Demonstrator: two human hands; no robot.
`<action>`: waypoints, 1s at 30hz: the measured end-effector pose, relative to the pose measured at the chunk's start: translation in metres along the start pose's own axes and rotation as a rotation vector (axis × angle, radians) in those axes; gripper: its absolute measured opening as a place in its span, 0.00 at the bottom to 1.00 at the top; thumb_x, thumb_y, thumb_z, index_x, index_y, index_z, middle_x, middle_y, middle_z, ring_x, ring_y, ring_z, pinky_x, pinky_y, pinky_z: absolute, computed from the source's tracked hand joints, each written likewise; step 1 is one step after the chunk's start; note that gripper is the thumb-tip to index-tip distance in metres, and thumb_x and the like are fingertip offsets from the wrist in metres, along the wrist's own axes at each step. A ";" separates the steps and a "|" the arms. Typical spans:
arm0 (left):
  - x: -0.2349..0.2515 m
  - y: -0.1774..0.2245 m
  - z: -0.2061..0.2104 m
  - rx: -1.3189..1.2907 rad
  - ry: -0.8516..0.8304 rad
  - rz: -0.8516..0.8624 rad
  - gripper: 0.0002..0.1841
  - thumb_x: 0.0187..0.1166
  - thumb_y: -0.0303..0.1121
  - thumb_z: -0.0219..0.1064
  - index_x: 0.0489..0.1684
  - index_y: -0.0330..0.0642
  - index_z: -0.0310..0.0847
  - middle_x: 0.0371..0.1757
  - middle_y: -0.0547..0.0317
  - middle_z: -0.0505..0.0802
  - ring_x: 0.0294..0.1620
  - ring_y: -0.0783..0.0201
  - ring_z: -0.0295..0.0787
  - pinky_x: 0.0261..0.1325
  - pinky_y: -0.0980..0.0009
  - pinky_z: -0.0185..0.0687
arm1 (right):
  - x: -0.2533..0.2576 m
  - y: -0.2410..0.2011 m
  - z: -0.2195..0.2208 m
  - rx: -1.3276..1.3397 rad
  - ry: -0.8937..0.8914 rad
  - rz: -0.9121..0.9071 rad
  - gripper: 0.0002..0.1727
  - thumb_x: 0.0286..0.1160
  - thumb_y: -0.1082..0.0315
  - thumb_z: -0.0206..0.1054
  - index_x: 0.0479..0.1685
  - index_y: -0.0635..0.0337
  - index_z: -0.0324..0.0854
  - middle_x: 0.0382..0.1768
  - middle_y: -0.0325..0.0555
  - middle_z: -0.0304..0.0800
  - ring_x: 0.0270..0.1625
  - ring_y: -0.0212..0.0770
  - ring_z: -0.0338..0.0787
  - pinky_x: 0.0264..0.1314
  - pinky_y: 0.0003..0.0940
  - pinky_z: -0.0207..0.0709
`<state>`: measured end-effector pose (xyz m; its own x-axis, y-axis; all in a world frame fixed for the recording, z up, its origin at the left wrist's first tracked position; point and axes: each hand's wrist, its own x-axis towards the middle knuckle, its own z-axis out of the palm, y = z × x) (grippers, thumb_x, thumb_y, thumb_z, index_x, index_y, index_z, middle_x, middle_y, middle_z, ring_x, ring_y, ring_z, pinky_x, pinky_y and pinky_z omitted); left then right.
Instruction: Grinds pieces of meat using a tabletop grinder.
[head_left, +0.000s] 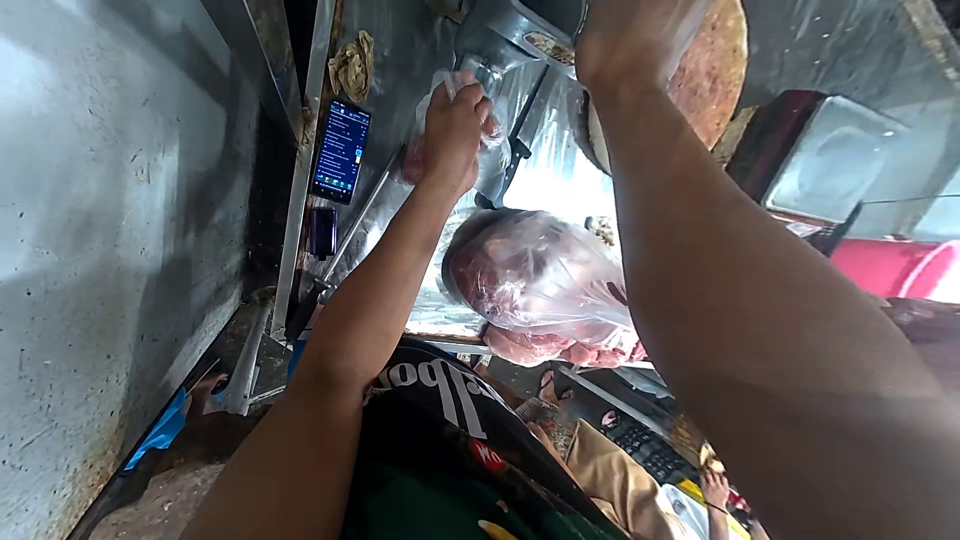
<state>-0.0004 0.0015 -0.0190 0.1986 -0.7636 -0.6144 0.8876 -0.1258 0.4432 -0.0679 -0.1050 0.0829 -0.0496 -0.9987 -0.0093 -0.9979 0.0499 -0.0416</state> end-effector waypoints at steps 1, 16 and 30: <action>0.001 0.000 -0.001 0.005 0.002 0.001 0.08 0.89 0.27 0.54 0.59 0.41 0.69 0.23 0.62 0.73 0.19 0.66 0.71 0.28 0.67 0.79 | -0.001 -0.001 -0.001 0.007 0.003 0.016 0.15 0.73 0.57 0.59 0.40 0.56 0.88 0.47 0.52 0.92 0.57 0.52 0.91 0.57 0.57 0.79; -0.002 -0.008 -0.009 0.023 -0.059 0.027 0.11 0.86 0.26 0.56 0.61 0.39 0.74 0.23 0.62 0.76 0.18 0.68 0.73 0.24 0.71 0.77 | -0.001 -0.003 -0.006 0.035 0.032 0.031 0.22 0.83 0.49 0.49 0.38 0.48 0.88 0.42 0.43 0.92 0.52 0.45 0.92 0.49 0.52 0.80; -0.008 -0.016 -0.016 0.009 -0.048 0.039 0.11 0.84 0.25 0.57 0.59 0.40 0.77 0.23 0.64 0.74 0.18 0.68 0.70 0.24 0.71 0.75 | -0.002 -0.003 -0.006 0.021 0.025 0.017 0.22 0.83 0.51 0.48 0.40 0.49 0.88 0.44 0.43 0.93 0.53 0.45 0.92 0.52 0.51 0.80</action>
<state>-0.0090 0.0196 -0.0320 0.2125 -0.7976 -0.5645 0.8756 -0.1011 0.4724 -0.0651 -0.1030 0.0893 -0.0681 -0.9976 0.0148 -0.9958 0.0671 -0.0622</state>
